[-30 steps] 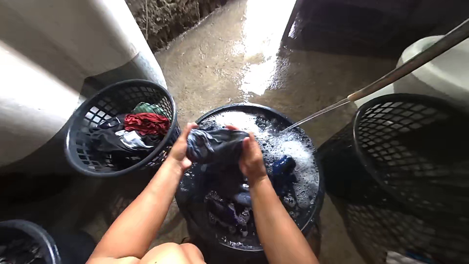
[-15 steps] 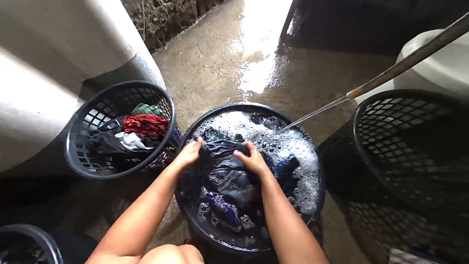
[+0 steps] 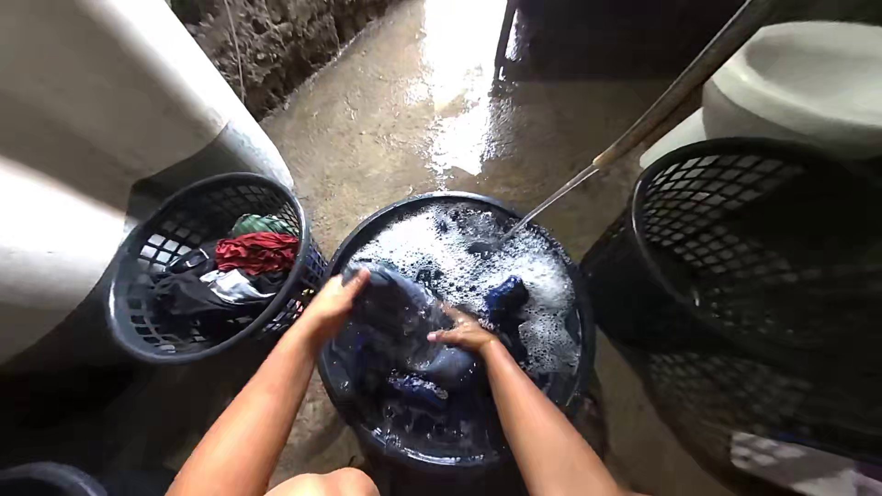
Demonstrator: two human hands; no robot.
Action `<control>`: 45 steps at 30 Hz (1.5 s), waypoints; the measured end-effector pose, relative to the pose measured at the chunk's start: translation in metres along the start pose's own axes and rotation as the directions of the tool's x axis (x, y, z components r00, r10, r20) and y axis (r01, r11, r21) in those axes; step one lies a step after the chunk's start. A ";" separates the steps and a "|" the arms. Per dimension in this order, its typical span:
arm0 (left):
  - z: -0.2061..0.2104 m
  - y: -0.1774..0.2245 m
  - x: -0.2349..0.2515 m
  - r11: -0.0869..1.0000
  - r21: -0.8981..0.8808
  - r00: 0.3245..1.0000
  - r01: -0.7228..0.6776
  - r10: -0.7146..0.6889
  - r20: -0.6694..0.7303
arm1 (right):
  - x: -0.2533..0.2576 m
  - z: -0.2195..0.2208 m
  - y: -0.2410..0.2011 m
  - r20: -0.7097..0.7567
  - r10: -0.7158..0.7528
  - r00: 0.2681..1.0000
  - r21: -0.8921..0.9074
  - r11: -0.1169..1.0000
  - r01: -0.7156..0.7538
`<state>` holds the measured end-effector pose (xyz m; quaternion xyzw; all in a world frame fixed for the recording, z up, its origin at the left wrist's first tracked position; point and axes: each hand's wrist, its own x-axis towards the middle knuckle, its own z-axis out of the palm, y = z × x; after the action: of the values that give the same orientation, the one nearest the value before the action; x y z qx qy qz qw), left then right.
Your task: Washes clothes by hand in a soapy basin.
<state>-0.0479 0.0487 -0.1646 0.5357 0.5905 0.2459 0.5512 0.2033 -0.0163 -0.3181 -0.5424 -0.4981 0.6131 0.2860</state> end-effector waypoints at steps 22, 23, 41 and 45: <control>-0.056 0.077 -0.064 0.944 0.004 0.928 -0.331 0.326 -0.179 | -0.003 -0.049 -0.091 0.005 0.054 0.999 -0.540 0.841 -0.043; -0.045 0.066 -0.051 0.977 0.103 0.969 -0.187 0.200 -0.143 | 0.004 -0.039 -0.079 0.012 0.120 0.993 -0.549 0.831 -0.094; 0.007 0.003 0.011 0.975 0.194 0.993 0.108 -0.098 -0.060 | 0.007 0.010 -0.109 0.015 -0.114 0.993 -0.371 0.922 0.111; -0.020 0.106 -0.051 0.946 -0.210 0.950 -0.247 0.193 -0.247 | 0.018 0.037 -0.100 -0.097 -0.323 0.942 -0.162 0.939 0.305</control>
<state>-0.0375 0.0407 -0.0463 0.4974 0.5511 0.4338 0.5105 0.1444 0.0221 -0.2361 -0.5116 -0.6029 0.4875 0.3702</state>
